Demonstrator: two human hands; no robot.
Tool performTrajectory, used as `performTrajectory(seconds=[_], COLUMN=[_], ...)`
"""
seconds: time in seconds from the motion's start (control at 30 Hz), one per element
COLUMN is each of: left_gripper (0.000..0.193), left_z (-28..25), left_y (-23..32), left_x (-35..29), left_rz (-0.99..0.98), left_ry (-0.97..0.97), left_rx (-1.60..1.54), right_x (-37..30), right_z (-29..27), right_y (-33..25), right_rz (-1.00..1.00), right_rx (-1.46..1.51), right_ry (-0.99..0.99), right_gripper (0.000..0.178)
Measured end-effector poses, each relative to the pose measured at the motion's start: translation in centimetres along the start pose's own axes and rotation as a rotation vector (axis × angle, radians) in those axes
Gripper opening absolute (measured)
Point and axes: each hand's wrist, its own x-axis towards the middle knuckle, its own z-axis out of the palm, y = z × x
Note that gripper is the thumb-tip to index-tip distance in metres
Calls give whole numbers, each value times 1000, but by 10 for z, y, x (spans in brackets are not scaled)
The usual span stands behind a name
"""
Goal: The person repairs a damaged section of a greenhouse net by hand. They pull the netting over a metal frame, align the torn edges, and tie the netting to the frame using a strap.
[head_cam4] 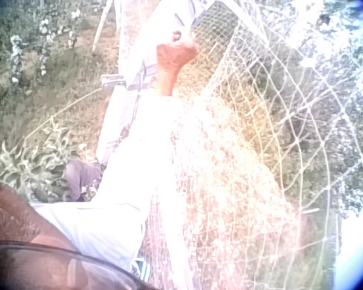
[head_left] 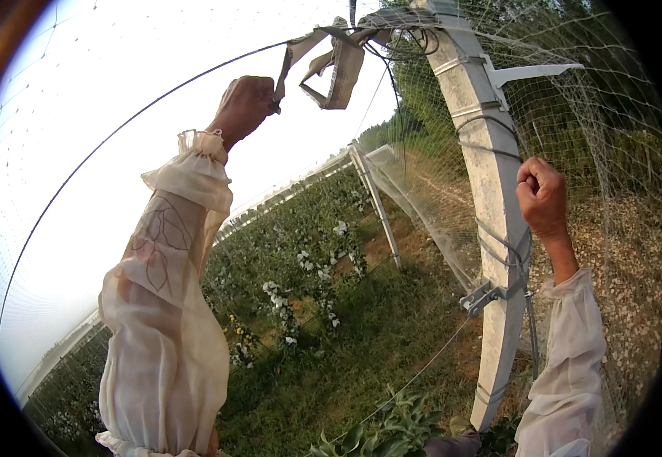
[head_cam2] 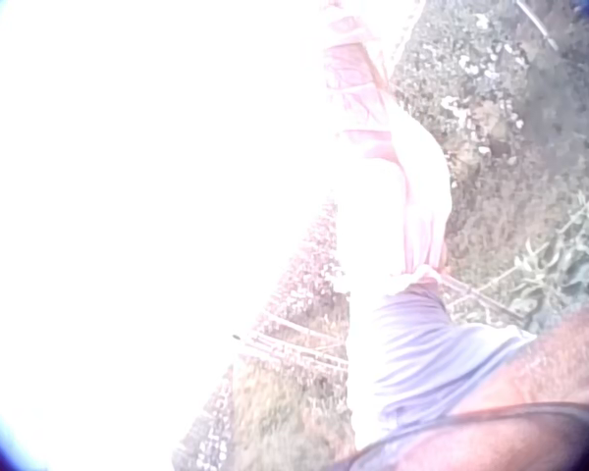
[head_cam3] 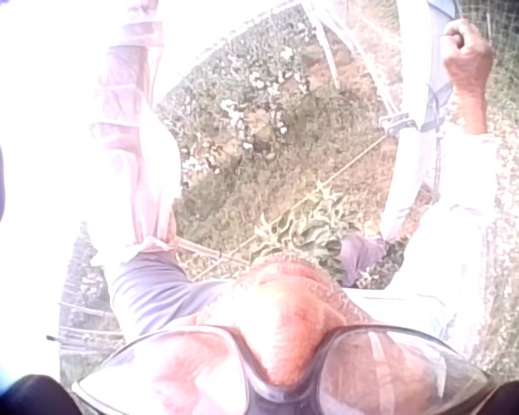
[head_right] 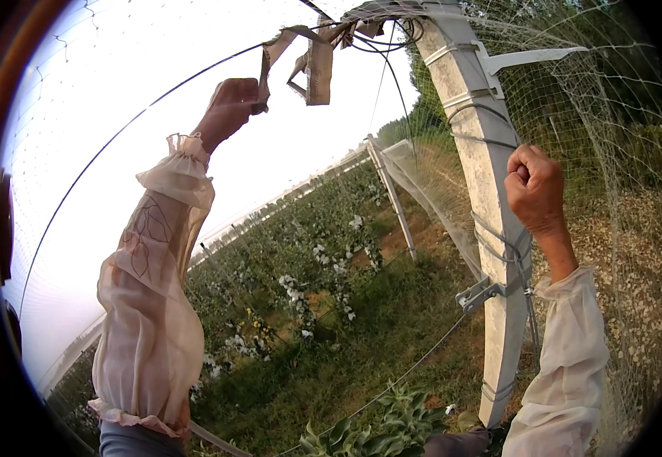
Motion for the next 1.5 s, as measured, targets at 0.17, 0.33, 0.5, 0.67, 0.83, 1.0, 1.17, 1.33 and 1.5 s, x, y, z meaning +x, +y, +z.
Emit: performTrajectory(seconds=[0.17, 0.33, 0.5, 0.67, 0.83, 1.0, 1.17, 1.33, 1.5], left_gripper=[21, 36, 29, 29, 19, 14, 27, 26, 23], left_z=[7, 10, 14, 8, 15, 34, 38, 18, 8], left_y=[-3, -7, -6, -3, 29, 86, 140, 179, 246], left_x=[-5, -7, -4, -12, -36, -91, -129, -158, -169], left_rz=[190, 385, 487, 425, 587, 690, 791, 885, 1067], left_ry=[-11, 24, 91, 92, 381, 374, 423, 259, 330], left_rx=[233, 513, 598, 594, 498, 450, 130, -192, -254], right_x=[0, -1, 0, 0, -3, -3, 0, -4, -4], right_z=[-1, 2, 0, 3, 0, 8, 5, 2, 12], right_y=[2, -2, -3, -5, -4, -8, -6, -6, -8], right_rz=[9, 11, 24, 18, 18, 46, 7, 33, 19], right_rx=[7, 14, -3, -11, -18, 18, -6, 7, -13], right_ry=[-4, 10, -2, 18, 19, 16, 22, 13, 6], right_gripper=[8, 8, 7, 7, 7, 8, 8, 8, 8])
